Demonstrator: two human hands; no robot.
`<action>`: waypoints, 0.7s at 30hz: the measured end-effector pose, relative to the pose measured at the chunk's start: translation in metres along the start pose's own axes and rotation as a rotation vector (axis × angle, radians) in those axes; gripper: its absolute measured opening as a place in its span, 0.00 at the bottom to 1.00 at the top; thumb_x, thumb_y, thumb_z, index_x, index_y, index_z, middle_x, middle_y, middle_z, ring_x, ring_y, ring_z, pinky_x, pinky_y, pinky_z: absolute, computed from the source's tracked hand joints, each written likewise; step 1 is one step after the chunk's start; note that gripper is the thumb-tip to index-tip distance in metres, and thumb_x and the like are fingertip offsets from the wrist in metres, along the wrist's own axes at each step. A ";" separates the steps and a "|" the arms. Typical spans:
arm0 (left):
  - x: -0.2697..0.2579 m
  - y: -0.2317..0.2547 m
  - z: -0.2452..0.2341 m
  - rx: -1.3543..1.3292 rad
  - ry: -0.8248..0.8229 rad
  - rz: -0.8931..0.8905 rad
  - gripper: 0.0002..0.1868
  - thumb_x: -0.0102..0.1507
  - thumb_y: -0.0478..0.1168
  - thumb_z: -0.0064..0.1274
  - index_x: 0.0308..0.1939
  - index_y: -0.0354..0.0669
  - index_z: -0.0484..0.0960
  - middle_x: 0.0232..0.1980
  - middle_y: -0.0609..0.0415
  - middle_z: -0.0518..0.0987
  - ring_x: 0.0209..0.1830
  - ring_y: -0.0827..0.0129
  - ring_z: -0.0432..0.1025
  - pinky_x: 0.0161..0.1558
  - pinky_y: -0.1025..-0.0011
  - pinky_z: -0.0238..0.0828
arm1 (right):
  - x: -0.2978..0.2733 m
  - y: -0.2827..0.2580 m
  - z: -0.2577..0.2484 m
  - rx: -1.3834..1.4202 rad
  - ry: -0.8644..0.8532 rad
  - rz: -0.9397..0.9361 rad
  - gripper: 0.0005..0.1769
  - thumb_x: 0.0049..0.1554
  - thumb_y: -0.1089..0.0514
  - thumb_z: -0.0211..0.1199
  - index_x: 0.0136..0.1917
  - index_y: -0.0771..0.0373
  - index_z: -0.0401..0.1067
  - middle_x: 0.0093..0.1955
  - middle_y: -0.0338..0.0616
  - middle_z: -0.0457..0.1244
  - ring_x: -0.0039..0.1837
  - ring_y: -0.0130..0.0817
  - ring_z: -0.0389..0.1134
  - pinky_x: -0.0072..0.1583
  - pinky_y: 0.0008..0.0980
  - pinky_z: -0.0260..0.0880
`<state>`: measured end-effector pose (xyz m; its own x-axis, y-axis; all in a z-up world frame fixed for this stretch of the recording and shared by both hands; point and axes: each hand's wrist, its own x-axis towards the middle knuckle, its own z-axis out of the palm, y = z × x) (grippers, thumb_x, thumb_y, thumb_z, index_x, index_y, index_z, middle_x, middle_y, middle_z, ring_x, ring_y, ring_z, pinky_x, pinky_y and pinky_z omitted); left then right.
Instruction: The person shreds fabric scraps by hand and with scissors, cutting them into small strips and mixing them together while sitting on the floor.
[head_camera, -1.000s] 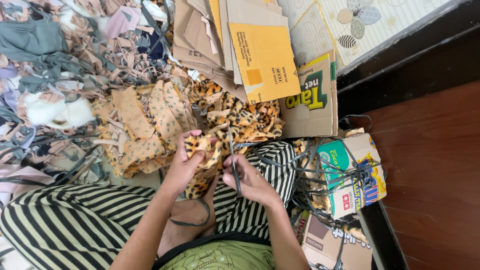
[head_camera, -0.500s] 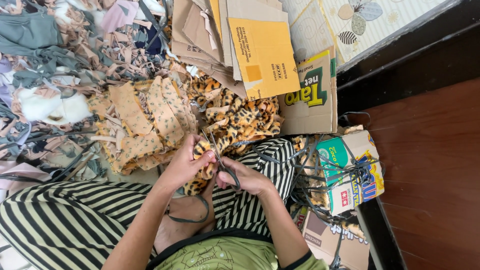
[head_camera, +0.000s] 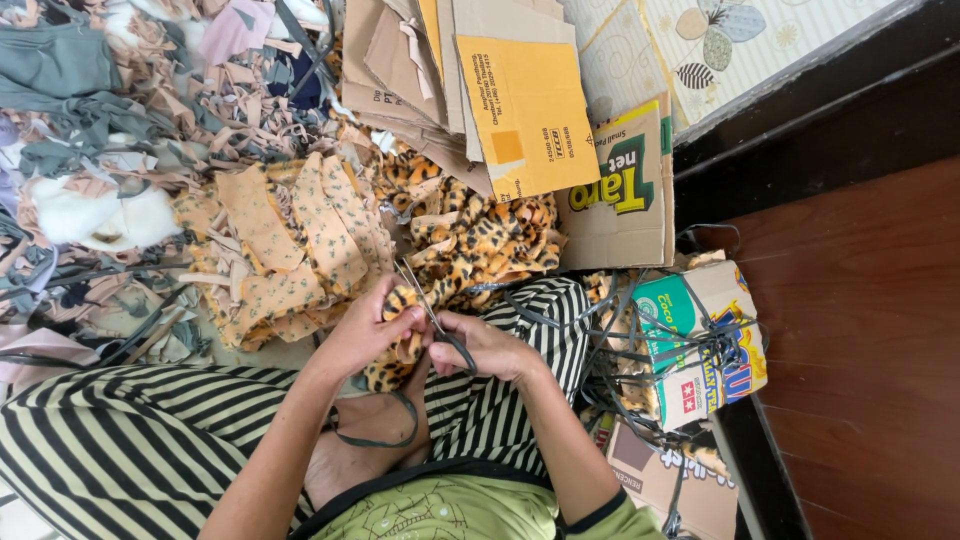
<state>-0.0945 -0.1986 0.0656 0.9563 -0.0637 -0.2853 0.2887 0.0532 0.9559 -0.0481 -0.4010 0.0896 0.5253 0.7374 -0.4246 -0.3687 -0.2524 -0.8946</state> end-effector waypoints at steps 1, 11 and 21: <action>-0.001 0.003 0.001 -0.002 0.000 -0.003 0.14 0.64 0.34 0.57 0.49 0.33 0.73 0.32 0.46 0.78 0.28 0.66 0.77 0.29 0.69 0.79 | 0.004 0.014 -0.005 0.001 -0.001 0.003 0.24 0.52 0.40 0.72 0.46 0.62 0.73 0.31 0.47 0.67 0.36 0.30 0.69 0.39 0.26 0.70; 0.002 0.008 0.001 -0.082 0.060 0.005 0.10 0.64 0.33 0.57 0.47 0.35 0.76 0.32 0.47 0.78 0.28 0.67 0.77 0.31 0.70 0.77 | 0.003 0.028 -0.007 0.014 0.122 0.018 0.14 0.54 0.54 0.73 0.41 0.65 0.73 0.23 0.48 0.63 0.25 0.28 0.65 0.31 0.21 0.65; 0.003 -0.016 0.007 -0.056 0.068 -0.003 0.12 0.63 0.33 0.58 0.51 0.35 0.78 0.38 0.43 0.82 0.35 0.64 0.78 0.39 0.67 0.81 | 0.014 0.028 -0.015 -0.011 0.119 0.005 0.14 0.54 0.55 0.73 0.44 0.66 0.72 0.25 0.49 0.65 0.26 0.28 0.67 0.29 0.19 0.65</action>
<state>-0.0971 -0.2066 0.0500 0.9557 0.0035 -0.2942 0.2920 0.1093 0.9501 -0.0394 -0.4068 0.0568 0.6114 0.6566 -0.4417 -0.3633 -0.2629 -0.8938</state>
